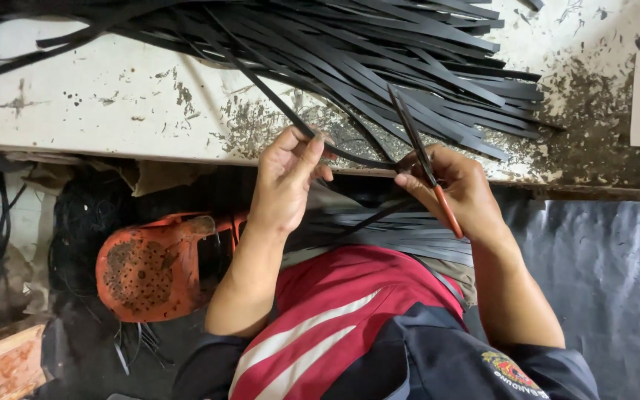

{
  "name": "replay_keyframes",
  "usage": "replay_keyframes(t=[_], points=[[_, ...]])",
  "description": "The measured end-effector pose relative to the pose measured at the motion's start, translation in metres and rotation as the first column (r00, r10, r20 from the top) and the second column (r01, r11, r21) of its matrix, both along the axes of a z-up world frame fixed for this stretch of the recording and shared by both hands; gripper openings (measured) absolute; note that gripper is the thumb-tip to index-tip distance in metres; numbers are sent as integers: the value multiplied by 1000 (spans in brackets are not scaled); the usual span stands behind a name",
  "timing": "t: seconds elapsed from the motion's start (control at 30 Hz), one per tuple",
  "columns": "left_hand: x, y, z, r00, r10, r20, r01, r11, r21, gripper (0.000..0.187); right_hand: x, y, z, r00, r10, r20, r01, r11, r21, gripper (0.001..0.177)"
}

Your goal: The person repeatedly picks up long black rubber strips from a pile on a table and cuts them into shorter pieces using shears. The cut pieces are placed back onto the table. The task continues throughout the clip with consistent hand movements and tool use.

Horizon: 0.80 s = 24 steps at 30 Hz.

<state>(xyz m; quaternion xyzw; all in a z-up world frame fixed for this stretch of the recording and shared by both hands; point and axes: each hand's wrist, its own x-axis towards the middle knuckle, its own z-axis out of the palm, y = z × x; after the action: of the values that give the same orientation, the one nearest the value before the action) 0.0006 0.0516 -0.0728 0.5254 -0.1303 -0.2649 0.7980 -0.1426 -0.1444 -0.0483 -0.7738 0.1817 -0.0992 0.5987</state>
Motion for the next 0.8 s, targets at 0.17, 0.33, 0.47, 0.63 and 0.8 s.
replay_keyframes(t=[0.17,0.33,0.47,0.63,0.8], points=[[-10,-2,14,999,9,-36,-12,997,-73,14,-4,-3,0,997,-60,38,59,998,24,18],[-21,-11,22,1000,-3,-14,1,989,-145,13,-14,-5,-1,996,-76,45,74,996,48,27],[-27,-16,21,999,-16,35,23,981,-192,13,-19,-8,9,996,-61,66,63,998,-23,17],[-32,-19,17,994,-43,102,65,973,-221,13,-30,-19,12,995,-42,93,51,993,-104,18],[-34,-23,8,991,-9,131,38,974,-221,12,-34,-20,22,980,-11,201,56,974,-220,16]])
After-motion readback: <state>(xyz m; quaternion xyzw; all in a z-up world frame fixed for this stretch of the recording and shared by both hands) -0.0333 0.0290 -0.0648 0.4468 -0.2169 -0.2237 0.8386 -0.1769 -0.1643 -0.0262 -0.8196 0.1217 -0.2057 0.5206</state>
